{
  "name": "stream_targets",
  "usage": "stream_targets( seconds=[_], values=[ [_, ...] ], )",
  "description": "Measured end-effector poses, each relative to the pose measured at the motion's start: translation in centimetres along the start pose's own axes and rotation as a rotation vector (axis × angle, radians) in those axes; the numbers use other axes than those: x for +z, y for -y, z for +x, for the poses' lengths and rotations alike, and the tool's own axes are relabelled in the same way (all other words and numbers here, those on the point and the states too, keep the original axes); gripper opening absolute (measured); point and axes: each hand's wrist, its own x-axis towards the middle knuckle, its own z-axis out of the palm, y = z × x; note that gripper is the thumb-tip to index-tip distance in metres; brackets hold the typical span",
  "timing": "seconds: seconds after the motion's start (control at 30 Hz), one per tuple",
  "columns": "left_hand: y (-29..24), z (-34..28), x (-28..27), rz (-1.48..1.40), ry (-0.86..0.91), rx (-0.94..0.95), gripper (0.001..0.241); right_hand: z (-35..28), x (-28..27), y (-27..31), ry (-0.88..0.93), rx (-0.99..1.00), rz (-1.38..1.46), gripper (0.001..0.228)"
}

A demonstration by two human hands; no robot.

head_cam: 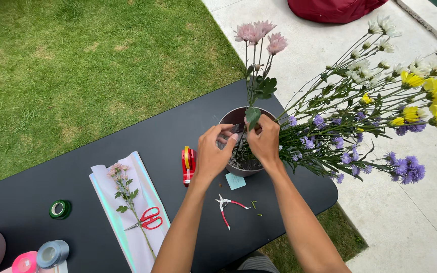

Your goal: The person selects individual flower stems from a bucket, trims the ends using shears, and places them onto a sheet of wrapping paper to form a bouquet.

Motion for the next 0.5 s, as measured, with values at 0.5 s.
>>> stream_targets(
  seconds=[0.5],
  values=[
    [0.8,5.0,3.4,-0.079,-0.045,0.22,0.009,-2.2,-2.2,2.8,0.093,-0.099,0.034,0.017]
  ],
)
